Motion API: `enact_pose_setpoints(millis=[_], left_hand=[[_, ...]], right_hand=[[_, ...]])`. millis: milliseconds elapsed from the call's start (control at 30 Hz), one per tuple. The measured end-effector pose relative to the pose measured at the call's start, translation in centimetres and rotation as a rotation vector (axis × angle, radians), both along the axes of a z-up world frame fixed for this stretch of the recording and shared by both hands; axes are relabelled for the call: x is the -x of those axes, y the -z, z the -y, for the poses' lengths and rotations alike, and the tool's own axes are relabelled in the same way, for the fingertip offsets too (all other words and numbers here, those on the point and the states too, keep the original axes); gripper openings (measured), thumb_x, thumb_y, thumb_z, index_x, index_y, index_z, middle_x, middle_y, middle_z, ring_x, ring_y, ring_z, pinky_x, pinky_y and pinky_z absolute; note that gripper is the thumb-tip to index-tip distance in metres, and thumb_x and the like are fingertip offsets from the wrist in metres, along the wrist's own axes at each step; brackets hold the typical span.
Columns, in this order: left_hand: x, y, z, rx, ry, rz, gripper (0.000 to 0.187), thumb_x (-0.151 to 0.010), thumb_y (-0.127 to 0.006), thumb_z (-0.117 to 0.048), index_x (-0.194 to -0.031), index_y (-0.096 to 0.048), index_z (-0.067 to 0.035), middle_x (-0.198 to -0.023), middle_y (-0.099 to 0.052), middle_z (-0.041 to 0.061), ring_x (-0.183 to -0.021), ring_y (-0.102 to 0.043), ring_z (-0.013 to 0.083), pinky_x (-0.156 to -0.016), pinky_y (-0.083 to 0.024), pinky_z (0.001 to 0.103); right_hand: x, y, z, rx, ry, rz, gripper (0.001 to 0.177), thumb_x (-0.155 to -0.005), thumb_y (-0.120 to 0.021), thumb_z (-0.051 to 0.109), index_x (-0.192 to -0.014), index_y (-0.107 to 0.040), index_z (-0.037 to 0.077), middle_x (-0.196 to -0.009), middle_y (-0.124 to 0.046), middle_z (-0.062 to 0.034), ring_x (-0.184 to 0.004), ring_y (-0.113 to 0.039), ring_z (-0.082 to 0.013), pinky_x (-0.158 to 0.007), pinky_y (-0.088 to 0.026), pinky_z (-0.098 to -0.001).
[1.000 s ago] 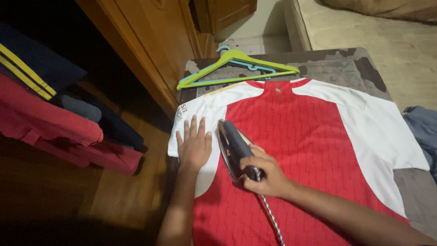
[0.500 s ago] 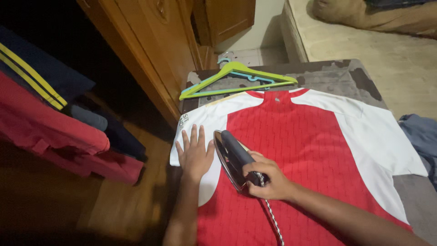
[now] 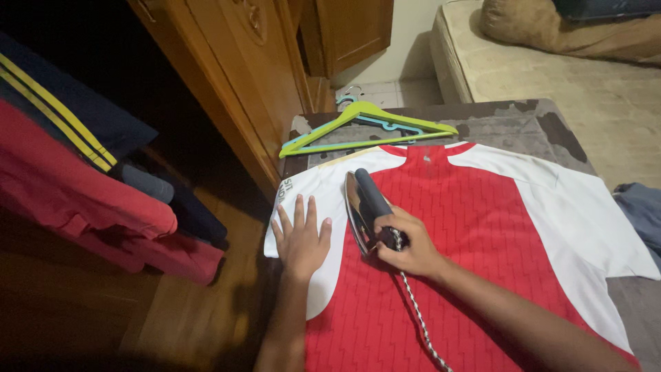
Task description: The person irons a red and white short-sleeved jersey on an ironing board, then places it on a hanger and hangs it in a closet. The person then picks up a grey t-shirt and begins to unfold it on the ironing board.
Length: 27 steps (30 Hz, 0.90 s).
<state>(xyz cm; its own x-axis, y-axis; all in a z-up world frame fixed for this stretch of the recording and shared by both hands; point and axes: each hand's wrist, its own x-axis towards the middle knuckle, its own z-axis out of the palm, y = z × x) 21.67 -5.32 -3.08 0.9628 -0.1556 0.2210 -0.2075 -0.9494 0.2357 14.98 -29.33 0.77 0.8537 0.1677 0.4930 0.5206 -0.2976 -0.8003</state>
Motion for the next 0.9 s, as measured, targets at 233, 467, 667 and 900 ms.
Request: enact_pose_setpoints(millis=[233, 467, 667, 900], left_hand=[[0.0, 0.0, -0.1, 0.024, -0.001, 0.000, 0.071, -0.096, -0.046, -0.055, -0.156, -0.037, -0.018, -0.166, -0.022, 0.014, -0.148, -0.010, 0.0570, -0.118, -0.004, 0.064], [-0.6, 0.5, -0.1, 0.005, -0.010, -0.003, 0.072, -0.096, -0.045, -0.056, -0.156, -0.035, -0.019, -0.166, -0.020, 0.013, -0.148, -0.009, 0.0552, -0.118, -0.003, 0.063], [-0.3, 0.6, -0.1, -0.007, -0.034, -0.035, 0.071, -0.097, -0.043, -0.057, -0.158, -0.033, -0.022, -0.168, -0.017, 0.010, -0.150, -0.008, 0.0529, -0.121, -0.003, 0.062], [-0.6, -0.3, 0.0, -0.032, -0.038, -0.076, 0.073, -0.096, -0.042, -0.058, -0.158, -0.029, -0.022, -0.167, -0.014, 0.011, -0.148, -0.006, 0.0521, -0.118, 0.000, 0.062]], right_hand=[[0.9, -0.3, 0.5, 0.012, -0.137, 0.111, 0.025, -0.074, -0.073, 0.005, -0.097, -0.063, 0.003, -0.100, -0.062, -0.0119, -0.091, -0.063, -0.0239, -0.080, -0.051, -0.0340], [-1.9, 1.1, 1.3, -0.003, -0.067, 0.045, 0.027, -0.074, -0.073, 0.008, -0.099, -0.064, 0.003, -0.100, -0.063, -0.0106, -0.089, -0.065, -0.0211, -0.077, -0.052, -0.0327], [-4.5, 1.9, 2.3, 0.013, -0.007, 0.103, 0.029, -0.076, -0.074, 0.009, -0.103, -0.065, 0.003, -0.099, -0.065, -0.0093, -0.092, -0.063, -0.0203, -0.082, -0.051, -0.0328], [-2.1, 1.5, 2.1, 0.060, -0.035, 0.006, 0.026, -0.076, -0.075, 0.011, -0.100, -0.065, 0.004, -0.096, -0.063, -0.0080, -0.085, -0.063, -0.0178, -0.074, -0.050, -0.0311]])
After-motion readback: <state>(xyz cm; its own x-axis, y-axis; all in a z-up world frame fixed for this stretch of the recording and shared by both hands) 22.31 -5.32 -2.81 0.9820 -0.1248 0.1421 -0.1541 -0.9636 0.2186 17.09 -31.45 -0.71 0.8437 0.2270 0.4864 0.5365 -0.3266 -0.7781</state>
